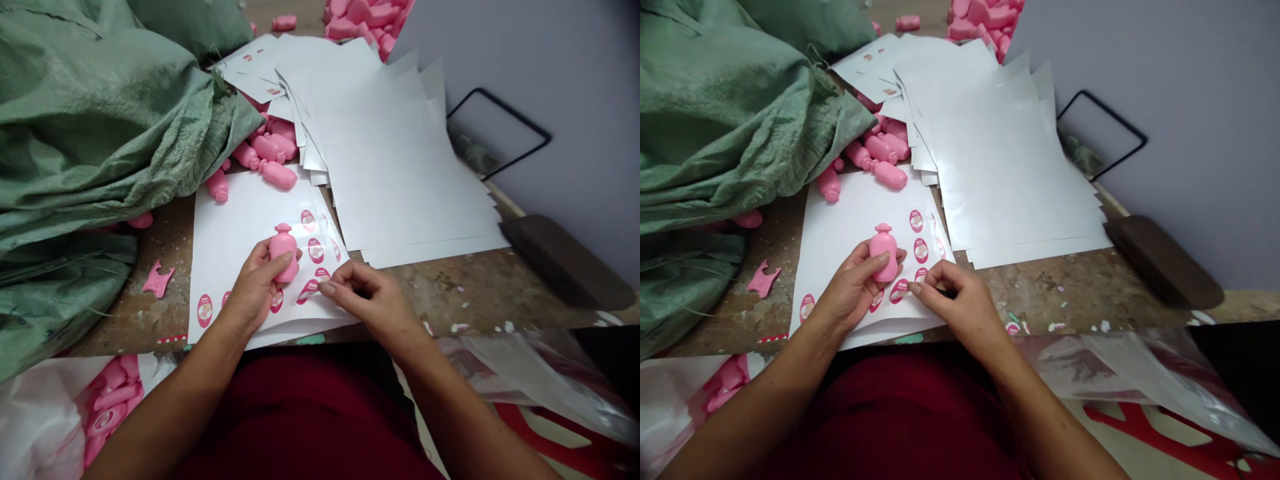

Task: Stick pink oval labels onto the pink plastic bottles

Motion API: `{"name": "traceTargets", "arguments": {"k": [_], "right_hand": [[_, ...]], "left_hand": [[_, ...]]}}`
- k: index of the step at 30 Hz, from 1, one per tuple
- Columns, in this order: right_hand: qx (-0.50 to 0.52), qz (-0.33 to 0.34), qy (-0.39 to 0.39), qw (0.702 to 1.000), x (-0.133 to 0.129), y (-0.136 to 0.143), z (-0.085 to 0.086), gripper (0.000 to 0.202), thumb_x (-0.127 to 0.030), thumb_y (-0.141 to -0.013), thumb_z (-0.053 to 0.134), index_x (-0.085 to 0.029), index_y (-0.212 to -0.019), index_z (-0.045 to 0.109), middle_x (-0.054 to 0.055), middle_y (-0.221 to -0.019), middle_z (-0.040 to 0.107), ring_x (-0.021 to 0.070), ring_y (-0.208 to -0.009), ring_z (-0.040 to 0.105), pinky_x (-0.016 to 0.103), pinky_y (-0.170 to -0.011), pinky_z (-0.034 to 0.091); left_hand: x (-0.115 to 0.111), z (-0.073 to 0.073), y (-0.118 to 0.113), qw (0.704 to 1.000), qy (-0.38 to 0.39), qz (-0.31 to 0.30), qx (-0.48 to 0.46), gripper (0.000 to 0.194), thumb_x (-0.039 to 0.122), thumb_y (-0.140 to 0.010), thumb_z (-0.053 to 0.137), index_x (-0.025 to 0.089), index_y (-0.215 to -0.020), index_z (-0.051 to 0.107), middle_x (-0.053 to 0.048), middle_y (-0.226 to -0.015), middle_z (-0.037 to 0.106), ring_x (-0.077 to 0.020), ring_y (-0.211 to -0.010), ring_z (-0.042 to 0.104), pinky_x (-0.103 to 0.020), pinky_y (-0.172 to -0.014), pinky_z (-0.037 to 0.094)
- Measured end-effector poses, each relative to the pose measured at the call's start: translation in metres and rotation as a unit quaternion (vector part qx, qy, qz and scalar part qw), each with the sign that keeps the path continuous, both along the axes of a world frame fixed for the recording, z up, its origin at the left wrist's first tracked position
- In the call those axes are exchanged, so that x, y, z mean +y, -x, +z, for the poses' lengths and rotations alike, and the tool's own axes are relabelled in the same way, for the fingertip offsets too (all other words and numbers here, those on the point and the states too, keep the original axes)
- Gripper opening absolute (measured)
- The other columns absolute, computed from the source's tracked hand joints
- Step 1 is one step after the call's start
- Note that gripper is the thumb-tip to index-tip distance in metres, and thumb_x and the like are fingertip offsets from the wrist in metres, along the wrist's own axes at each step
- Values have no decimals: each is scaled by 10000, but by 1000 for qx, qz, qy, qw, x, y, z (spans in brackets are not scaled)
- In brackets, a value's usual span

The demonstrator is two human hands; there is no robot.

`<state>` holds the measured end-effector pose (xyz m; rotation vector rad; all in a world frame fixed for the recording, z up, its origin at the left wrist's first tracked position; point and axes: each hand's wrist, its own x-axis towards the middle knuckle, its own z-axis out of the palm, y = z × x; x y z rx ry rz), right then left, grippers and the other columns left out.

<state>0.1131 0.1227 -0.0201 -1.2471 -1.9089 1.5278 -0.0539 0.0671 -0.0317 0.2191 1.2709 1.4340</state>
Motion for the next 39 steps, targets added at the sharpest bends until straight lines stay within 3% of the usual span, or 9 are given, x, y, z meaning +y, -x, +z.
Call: {"name": "traceTargets", "arguments": {"k": [2, 6, 11, 16, 26, 39], "right_hand": [[52, -21, 47, 997, 2, -2, 9, 315, -470, -759, 684, -218, -643, 534, -39, -568, 526, 110, -532, 424, 256, -522, 315], [70, -16, 54, 996, 4, 0, 17, 230, -439, -770, 682, -224, -712, 622, -14, -628, 594, 135, -603, 505, 273, -569, 359], [61, 0, 42, 997, 3, 6, 17, 200, -424, -776, 665, -226, -747, 657, -16, -633, 579, 150, -622, 521, 296, -598, 366], [58, 7, 39, 998, 5, 7, 14, 227, -433, -778, 653, -212, -723, 653, -16, -614, 575, 141, -592, 499, 292, -574, 342], [95, 1, 77, 992, 7, 10, 12, 289, -488, -751, 716, -215, -684, 650, -21, -583, 584, 127, -560, 481, 277, -553, 359], [96, -8, 89, 991, 7, 11, 10, 327, -522, -729, 734, -216, -670, 635, -27, -565, 576, 124, -549, 488, 274, -549, 379]], "left_hand": [[-2, 1, -1, 1000, -11, -7, 6, 328, 190, -778, 714, 161, -1081, 594, -72, -1018, 674, -181, -974, 646, -275, -819, 512], [-7, 10, -8, 999, -19, -34, -20, 383, 193, -806, 711, 203, -1167, 585, -46, -1047, 655, -123, -830, 646, -233, -734, 533], [-17, 23, -18, 988, -49, -73, -123, 391, 476, -931, 557, 215, -1216, 613, -69, -1043, 651, -138, -796, 628, -235, -628, 554], [-21, 26, -20, 988, -56, -74, -120, 538, 606, -933, 451, 192, -1231, 622, -96, -1014, 666, -164, -795, 642, -231, -578, 529], [-19, 28, -21, 993, -56, -64, -84, 581, 655, -858, 551, 188, -1193, 638, -101, -1037, 676, -202, -894, 640, -248, -602, 528], [-23, 24, -22, 993, -61, -75, -66, 464, 552, -939, 496, 214, -1231, 623, -105, -1222, 609, -199, -989, 612, -245, -650, 530]]}}
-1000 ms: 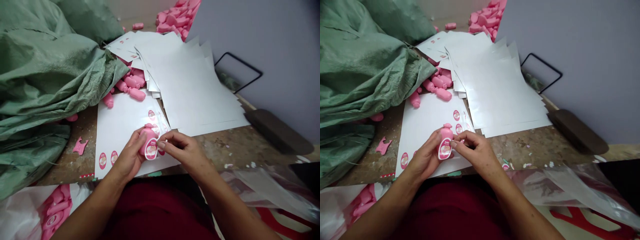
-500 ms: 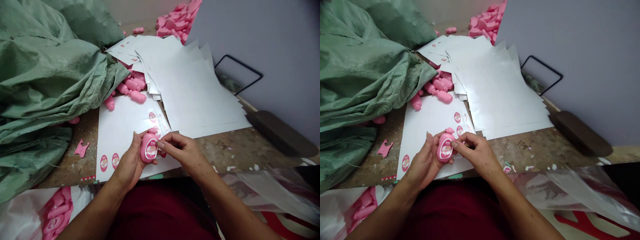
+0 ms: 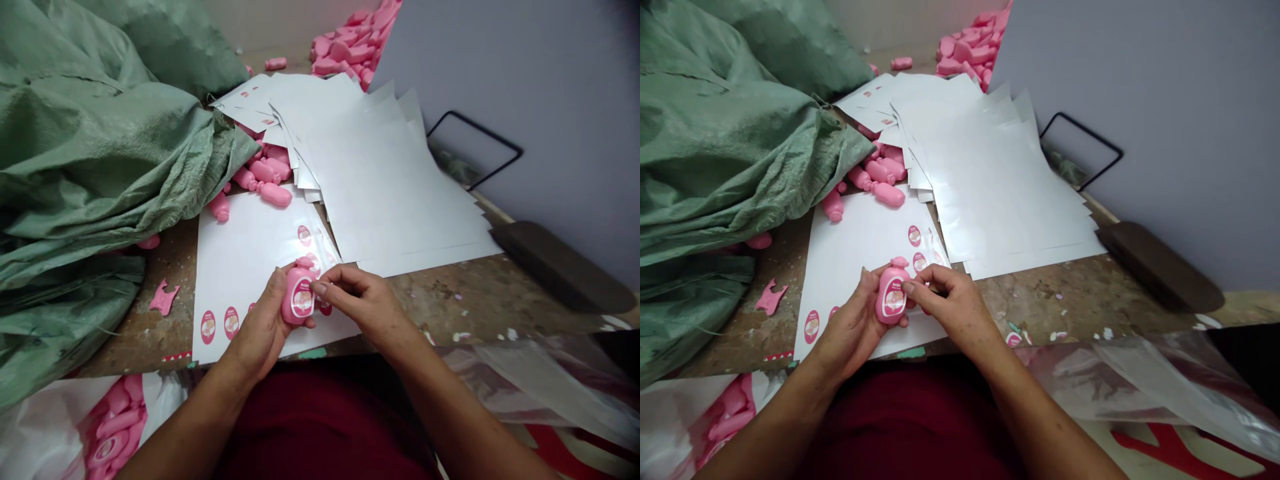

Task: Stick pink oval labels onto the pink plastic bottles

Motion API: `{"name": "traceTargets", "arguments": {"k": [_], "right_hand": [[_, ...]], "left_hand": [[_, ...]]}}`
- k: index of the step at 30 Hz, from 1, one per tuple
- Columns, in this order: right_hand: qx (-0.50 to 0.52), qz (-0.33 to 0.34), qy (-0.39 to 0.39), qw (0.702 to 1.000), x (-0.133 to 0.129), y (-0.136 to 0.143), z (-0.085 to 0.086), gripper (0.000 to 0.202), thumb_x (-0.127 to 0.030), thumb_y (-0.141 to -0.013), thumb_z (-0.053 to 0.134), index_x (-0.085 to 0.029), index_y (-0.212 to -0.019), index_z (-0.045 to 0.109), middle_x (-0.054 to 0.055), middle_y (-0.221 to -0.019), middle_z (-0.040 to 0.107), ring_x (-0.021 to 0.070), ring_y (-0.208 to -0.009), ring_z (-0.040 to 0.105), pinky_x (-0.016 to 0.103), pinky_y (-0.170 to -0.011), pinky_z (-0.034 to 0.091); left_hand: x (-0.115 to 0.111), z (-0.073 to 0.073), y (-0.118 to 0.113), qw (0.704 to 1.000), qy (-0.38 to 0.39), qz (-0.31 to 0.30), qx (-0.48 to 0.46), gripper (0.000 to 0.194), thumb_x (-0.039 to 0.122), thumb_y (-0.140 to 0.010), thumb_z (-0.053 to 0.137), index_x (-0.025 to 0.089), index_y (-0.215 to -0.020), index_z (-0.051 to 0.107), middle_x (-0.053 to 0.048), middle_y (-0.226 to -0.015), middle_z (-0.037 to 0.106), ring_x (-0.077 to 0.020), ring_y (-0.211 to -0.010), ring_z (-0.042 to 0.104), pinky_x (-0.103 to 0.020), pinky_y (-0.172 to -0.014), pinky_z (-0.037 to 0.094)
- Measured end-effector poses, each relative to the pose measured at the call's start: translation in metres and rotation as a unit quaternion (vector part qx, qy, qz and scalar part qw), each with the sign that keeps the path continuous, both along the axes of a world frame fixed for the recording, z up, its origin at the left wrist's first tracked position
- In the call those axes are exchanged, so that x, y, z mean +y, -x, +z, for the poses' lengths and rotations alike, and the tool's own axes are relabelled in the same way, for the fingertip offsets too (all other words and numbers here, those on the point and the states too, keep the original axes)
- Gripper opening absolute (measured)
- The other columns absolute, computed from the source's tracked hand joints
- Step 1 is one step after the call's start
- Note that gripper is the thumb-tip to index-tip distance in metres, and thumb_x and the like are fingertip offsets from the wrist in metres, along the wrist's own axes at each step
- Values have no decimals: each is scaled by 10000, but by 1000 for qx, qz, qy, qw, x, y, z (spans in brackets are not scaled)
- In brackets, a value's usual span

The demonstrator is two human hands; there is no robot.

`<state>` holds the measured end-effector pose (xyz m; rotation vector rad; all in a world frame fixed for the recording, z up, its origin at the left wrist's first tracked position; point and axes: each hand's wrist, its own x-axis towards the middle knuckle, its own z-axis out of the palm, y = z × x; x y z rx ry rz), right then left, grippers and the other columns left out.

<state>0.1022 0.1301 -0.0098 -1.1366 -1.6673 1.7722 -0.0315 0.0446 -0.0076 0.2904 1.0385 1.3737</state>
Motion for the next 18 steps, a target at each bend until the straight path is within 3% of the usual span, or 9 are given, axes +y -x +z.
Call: {"name": "traceTargets", "arguments": {"k": [9, 18], "right_hand": [[45, -2, 26, 999, -2, 1, -2, 307, -497, -732, 742, -217, -673, 632, -40, -576, 550, 114, -559, 460, 271, -572, 367], [9, 11, 9, 1000, -2, 0, 0, 290, -493, -752, 697, -226, -671, 622, -25, -588, 538, 132, -585, 467, 285, -582, 390]], "left_hand": [[3, 5, 0, 999, 26, 14, -42, 271, 316, -976, 496, 187, -1159, 650, -56, -954, 590, -134, -813, 570, -211, -602, 499], [5, 6, 0, 996, 40, 32, -68, 262, 304, -968, 493, 202, -1139, 662, -65, -1014, 598, -134, -815, 564, -218, -611, 504]]}}
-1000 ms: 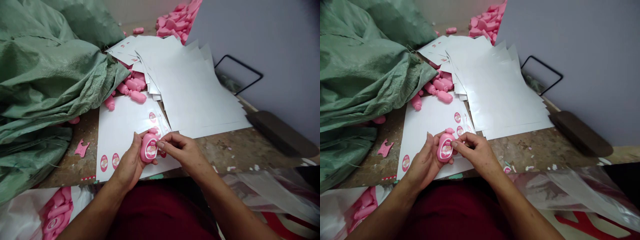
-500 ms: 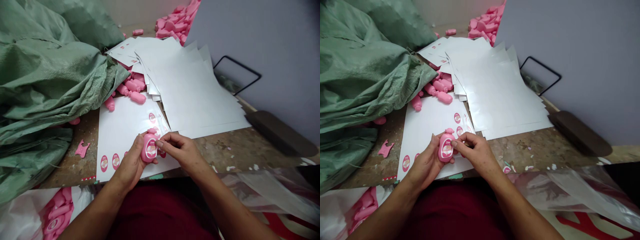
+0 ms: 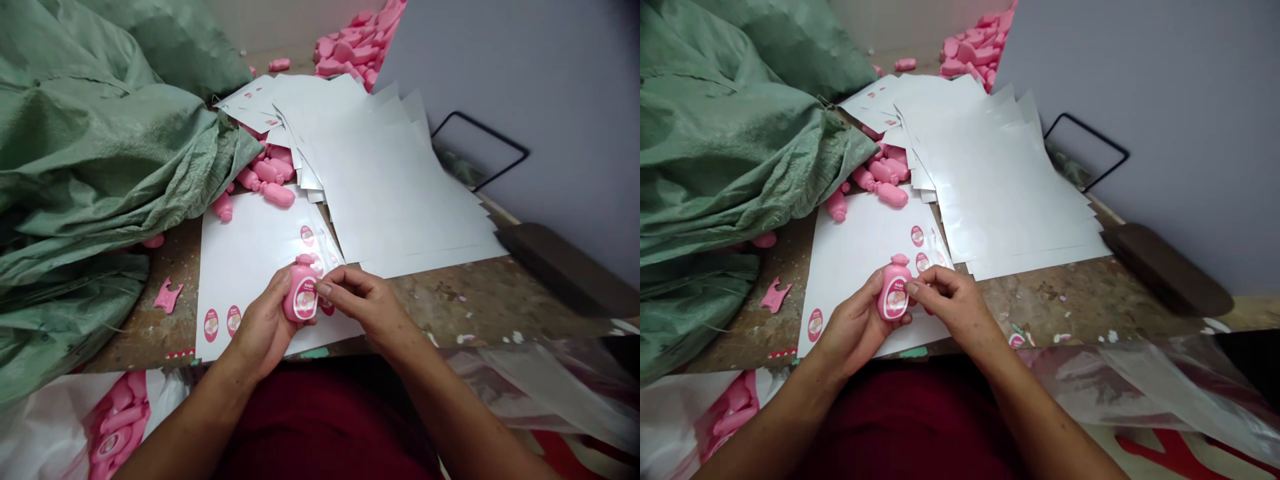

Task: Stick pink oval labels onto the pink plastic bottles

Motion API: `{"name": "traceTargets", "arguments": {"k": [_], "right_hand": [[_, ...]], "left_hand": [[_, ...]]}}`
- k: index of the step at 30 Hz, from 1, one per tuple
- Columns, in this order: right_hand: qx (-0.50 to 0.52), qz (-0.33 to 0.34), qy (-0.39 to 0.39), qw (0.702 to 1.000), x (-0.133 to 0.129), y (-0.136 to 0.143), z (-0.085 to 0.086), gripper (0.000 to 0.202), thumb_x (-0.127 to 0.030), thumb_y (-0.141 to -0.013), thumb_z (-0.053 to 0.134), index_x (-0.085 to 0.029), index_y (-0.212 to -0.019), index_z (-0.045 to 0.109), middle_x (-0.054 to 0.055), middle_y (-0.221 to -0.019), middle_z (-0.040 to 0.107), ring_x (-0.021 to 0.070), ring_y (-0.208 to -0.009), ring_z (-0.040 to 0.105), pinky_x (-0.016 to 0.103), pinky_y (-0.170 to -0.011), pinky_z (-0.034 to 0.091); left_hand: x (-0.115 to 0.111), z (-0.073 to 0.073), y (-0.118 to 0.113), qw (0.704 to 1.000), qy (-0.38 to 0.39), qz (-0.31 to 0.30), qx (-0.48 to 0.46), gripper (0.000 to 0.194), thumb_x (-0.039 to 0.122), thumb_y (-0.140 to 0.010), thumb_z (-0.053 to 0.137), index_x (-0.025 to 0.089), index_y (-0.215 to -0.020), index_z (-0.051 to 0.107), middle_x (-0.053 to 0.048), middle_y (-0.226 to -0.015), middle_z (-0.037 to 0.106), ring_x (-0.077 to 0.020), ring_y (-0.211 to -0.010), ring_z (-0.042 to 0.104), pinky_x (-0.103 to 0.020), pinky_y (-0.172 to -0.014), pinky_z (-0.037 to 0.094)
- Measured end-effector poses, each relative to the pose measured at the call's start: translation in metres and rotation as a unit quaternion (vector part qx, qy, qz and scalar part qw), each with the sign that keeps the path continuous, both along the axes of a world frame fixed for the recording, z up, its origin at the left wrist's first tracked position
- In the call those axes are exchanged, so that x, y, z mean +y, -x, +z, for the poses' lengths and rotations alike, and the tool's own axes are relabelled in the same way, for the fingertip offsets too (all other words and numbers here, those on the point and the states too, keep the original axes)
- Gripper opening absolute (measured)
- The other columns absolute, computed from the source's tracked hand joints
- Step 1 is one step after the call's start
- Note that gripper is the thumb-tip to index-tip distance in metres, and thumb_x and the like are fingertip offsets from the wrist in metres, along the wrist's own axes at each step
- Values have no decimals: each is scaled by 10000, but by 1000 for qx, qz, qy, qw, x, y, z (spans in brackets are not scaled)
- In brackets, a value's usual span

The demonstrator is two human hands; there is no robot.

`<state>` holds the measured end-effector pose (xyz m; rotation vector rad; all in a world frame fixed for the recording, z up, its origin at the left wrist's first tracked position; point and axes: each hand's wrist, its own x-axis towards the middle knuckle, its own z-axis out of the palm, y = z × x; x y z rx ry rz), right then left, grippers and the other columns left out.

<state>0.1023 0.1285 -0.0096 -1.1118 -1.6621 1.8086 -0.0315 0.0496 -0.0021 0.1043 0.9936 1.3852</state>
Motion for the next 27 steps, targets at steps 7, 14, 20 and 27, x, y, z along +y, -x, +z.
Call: {"name": "traceTargets", "arguments": {"k": [7, 14, 20, 27], "right_hand": [[15, -4, 4, 1000, 0, 1, -3, 269, -454, -766, 697, -218, -668, 616, -35, -577, 523, 125, -577, 466, 286, -593, 377], [10, -6, 1, 1000, 0, 2, -6, 288, -476, -772, 694, -215, -680, 614, -37, -571, 529, 124, -565, 467, 282, -582, 371], [4, -10, -4, 1000, -1, 2, -8, 301, -490, -767, 692, -219, -682, 593, -38, -572, 529, 128, -568, 479, 283, -590, 387], [-81, -40, -126, 988, -5, -2, -6, 253, -466, -821, 646, -217, -771, 638, -21, -604, 579, 142, -583, 514, 292, -591, 382]], "left_hand": [[-1, -1, 0, 1000, -11, -9, 13, 262, 297, -978, 467, 197, -1137, 649, -82, -1154, 587, -140, -866, 565, -214, -612, 503], [-2, -3, 0, 999, -15, -14, 34, 280, 322, -978, 478, 197, -1171, 637, -75, -1089, 605, -142, -870, 560, -214, -627, 497], [-3, 0, -1, 998, -17, -25, 62, 269, 373, -952, 539, 221, -1147, 646, -60, -1124, 594, -140, -908, 548, -217, -653, 481], [-9, -1, -2, 996, -6, -64, 69, 473, 230, -794, 746, 228, -1238, 582, -42, -1070, 616, -154, -933, 606, -254, -755, 482]]}}
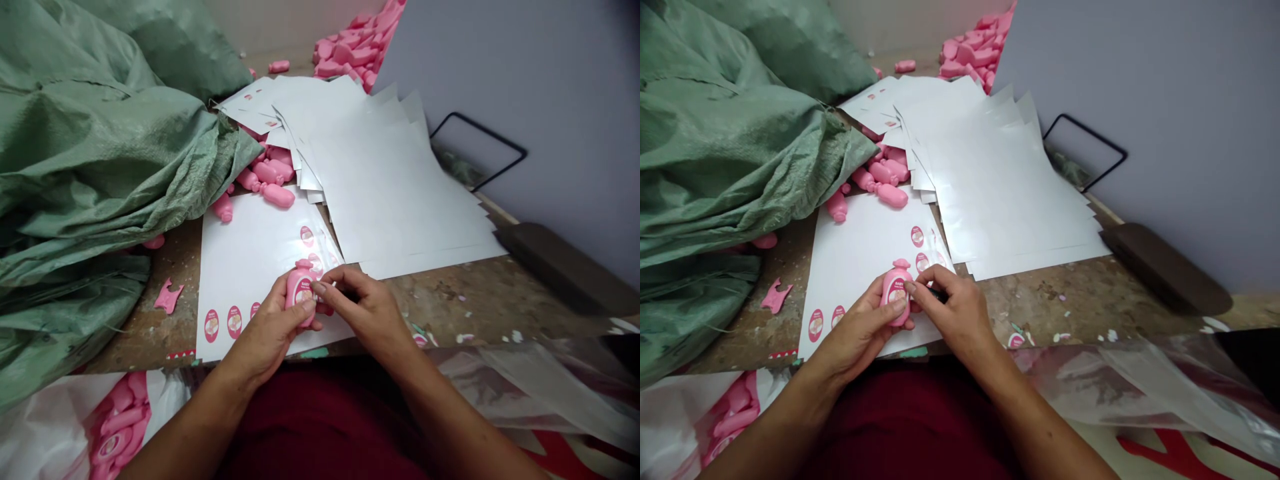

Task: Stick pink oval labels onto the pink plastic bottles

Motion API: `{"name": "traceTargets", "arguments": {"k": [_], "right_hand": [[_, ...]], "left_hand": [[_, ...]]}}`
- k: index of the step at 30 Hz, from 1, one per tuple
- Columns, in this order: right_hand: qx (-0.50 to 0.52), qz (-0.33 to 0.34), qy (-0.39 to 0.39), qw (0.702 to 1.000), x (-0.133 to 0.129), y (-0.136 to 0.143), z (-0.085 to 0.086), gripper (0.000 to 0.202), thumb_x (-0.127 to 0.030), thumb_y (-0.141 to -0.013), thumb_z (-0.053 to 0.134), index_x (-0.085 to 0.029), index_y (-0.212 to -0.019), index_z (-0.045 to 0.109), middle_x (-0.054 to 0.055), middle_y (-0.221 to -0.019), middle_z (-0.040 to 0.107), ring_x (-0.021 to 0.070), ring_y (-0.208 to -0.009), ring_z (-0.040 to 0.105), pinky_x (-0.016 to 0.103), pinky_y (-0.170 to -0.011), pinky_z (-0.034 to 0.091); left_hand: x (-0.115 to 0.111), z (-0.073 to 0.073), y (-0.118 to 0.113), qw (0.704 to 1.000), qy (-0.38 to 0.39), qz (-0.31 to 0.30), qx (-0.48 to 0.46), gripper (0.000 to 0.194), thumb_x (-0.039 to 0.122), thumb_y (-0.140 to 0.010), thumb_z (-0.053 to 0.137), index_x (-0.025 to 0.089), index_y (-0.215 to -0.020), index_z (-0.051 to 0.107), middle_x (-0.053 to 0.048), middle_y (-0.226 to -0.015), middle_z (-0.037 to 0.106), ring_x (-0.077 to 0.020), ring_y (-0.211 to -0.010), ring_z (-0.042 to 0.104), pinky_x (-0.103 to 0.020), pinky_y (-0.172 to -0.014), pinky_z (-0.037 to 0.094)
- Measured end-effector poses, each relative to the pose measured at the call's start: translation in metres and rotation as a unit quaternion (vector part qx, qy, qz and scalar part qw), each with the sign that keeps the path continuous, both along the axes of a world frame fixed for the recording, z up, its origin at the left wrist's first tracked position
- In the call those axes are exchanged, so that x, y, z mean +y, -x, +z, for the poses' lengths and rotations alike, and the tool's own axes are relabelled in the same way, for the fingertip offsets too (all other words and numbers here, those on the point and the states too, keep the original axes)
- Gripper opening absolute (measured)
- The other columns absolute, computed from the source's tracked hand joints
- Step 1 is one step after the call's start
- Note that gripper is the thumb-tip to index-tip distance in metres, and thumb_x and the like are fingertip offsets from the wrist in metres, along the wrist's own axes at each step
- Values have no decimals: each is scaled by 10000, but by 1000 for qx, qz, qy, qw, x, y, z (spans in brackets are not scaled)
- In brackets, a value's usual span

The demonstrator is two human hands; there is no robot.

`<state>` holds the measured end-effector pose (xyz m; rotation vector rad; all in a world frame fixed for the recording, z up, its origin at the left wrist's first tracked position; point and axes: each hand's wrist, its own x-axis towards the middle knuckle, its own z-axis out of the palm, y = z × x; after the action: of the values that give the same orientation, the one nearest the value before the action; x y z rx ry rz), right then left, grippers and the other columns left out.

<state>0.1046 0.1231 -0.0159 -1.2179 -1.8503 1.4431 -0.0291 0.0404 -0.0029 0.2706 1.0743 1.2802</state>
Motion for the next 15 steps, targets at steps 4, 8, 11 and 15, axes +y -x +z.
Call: {"name": "traceTargets", "arguments": {"k": [4, 8, 11, 15], "right_hand": [[4, -34, -35, 999, 0, -3, 1, 237, -463, -846, 608, -227, -844, 637, -38, -604, 544, 133, -566, 494, 291, -586, 377], [31, -17, 0, 999, -1, 3, 0, 354, -441, -721, 746, -243, -970, 591, -69, -607, 503, 135, -581, 486, 276, -566, 383], [65, -24, 33, 997, -1, 9, -3, 389, -450, -719, 760, -249, -976, 549, -89, -587, 477, 120, -547, 460, 261, -536, 375], [116, -39, 63, 990, 2, 10, -8, 322, -433, -738, 748, -251, -901, 538, -83, -600, 505, 112, -532, 483, 256, -528, 396]], "left_hand": [[-2, 0, 2, 1000, 5, -13, -23, 482, 182, -789, 735, 202, -1242, 572, -69, -1116, 622, -177, -961, 633, -270, -769, 503], [-5, 3, 3, 999, 0, -33, -29, 535, 91, -739, 741, 209, -1236, 582, -58, -1142, 622, -166, -993, 617, -270, -799, 521], [-5, 2, 2, 997, -1, -59, -41, 511, 110, -754, 743, 220, -1234, 606, -77, -1218, 621, -186, -1040, 626, -293, -846, 525], [-10, -3, 7, 995, 17, -64, -76, 379, 186, -818, 714, 199, -1191, 648, -118, -1203, 650, -222, -1014, 676, -332, -869, 533]]}}
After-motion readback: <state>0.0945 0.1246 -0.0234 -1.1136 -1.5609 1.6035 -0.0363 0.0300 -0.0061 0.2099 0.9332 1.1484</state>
